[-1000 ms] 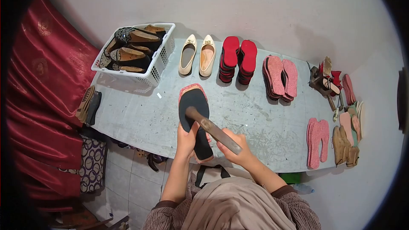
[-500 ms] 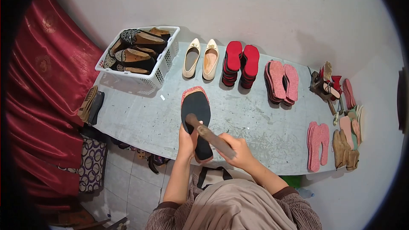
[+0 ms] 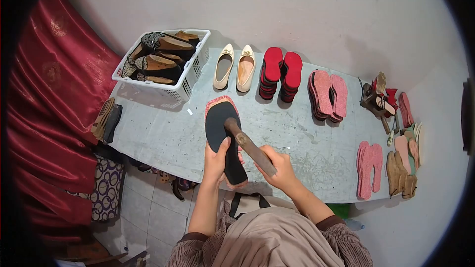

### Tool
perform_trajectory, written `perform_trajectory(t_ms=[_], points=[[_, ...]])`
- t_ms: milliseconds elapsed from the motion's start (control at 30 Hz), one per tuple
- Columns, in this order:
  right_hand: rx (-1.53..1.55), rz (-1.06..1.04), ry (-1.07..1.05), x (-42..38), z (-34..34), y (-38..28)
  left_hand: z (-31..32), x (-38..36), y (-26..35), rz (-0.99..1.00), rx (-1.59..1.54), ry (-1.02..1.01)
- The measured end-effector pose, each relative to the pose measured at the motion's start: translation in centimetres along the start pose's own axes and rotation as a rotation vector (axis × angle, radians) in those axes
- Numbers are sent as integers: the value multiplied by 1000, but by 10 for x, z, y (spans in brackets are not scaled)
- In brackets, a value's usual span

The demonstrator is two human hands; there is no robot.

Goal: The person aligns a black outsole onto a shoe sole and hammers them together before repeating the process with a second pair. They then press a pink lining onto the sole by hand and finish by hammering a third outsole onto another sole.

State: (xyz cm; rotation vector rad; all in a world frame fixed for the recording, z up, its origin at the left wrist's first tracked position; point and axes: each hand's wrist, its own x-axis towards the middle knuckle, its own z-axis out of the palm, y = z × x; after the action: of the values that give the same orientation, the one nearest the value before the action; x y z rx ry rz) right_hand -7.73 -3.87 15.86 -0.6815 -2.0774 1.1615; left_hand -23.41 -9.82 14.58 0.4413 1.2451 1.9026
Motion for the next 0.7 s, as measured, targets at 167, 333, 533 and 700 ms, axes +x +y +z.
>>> perform_trajectory(t_ms=[167, 333, 533, 700], points=[[53, -81, 2, -8, 1, 7, 1, 0, 5, -28, -85, 20], [17, -27, -55, -13, -2, 3, 0, 13, 4, 96, -110, 179], [-66, 13, -195, -18, 2, 8, -1, 16, 8, 52, -77, 210], [43, 83, -274, -29, 6, 10, -12, 20, 6, 71, -147, 224]])
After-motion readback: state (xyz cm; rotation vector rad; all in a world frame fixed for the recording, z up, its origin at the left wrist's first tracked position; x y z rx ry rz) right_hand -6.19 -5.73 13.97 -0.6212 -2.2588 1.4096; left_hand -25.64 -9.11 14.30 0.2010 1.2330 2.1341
